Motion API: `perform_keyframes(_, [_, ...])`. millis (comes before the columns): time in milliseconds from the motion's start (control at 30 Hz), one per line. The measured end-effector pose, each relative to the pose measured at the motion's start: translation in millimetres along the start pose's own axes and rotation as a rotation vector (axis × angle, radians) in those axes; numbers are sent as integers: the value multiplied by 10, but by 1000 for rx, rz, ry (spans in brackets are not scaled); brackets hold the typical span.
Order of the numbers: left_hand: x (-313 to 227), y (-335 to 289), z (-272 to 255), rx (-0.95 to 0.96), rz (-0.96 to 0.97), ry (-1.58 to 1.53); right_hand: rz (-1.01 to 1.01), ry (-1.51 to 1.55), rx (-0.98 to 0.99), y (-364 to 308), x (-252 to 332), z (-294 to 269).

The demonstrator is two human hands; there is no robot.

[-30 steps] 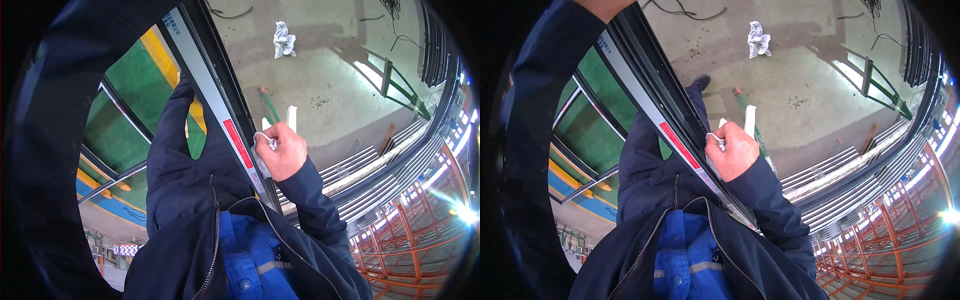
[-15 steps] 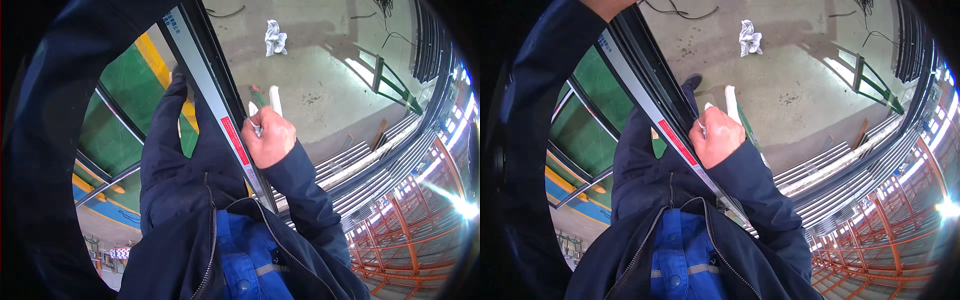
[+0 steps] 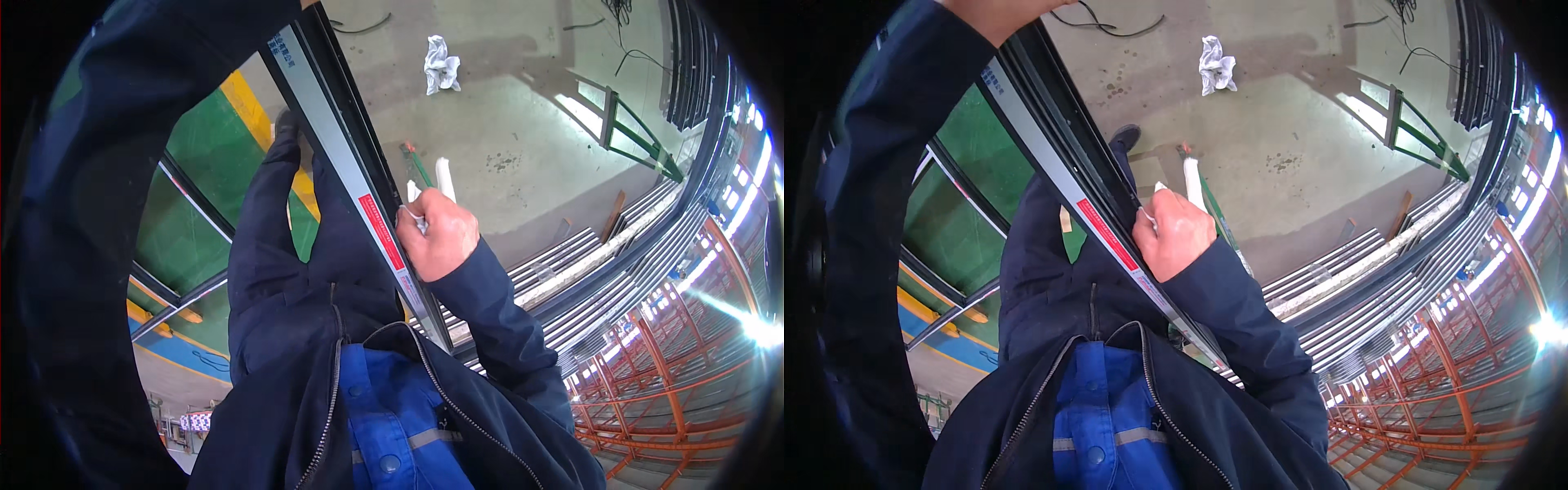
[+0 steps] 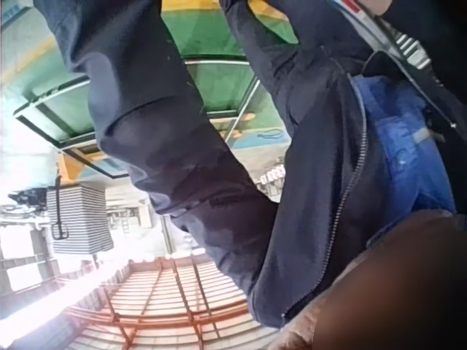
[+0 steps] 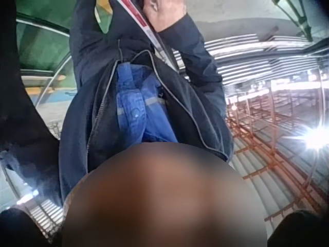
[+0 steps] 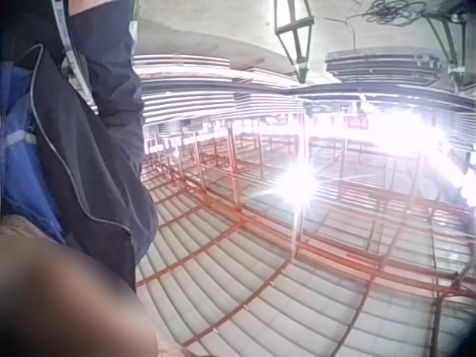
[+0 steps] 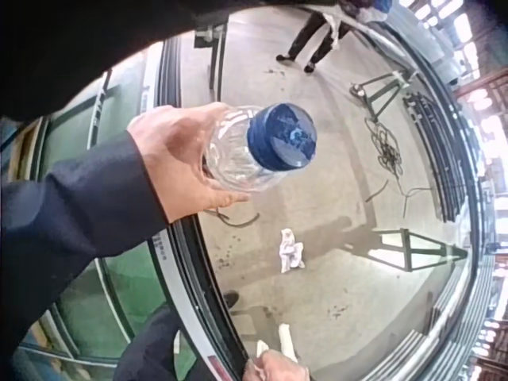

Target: Wiping down a long metal frame component with a cloth and a cleaning solution.

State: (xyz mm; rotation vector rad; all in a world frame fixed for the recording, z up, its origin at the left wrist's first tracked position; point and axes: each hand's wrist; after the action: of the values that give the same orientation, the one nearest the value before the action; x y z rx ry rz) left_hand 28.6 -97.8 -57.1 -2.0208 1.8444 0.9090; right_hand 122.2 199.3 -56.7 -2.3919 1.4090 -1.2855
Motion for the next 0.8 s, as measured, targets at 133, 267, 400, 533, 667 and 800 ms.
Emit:
perform_keyframes(133, [0, 3, 23, 23, 7, -85, -11, -5, -44, 177, 63, 8])
perform_keyframes(267, [-40, 4, 13, 46, -35, -70, -26, -9, -34, 81, 20, 4])
perform_keyframes(400, [-22, 3, -45, 46, -35, -16, -63, -22, -31, 5, -31, 32])
perform_keyframes(533, [-22, 25, 36, 36, -32, -62, -102, -13, -112, 257, 79, 25])
perform_keyframes(667, [-3, 26, -6, 19, -6, -11, -20, -44, 0, -31, -51, 19])
perform_keyframes(800, [-36, 33, 11, 51, 5, 7, -103, -58, -87, 76, -36, 68])
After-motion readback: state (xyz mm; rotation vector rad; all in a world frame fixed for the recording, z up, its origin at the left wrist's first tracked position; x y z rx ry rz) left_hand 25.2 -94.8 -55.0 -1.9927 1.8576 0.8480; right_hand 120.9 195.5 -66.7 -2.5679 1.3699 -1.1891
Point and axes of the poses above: each hand's wrist, its own y-axis towards the middle knuckle, its own z-axis out of the palm, x = y × z, and after that the axes turned 5 degrees about -z, right-handed
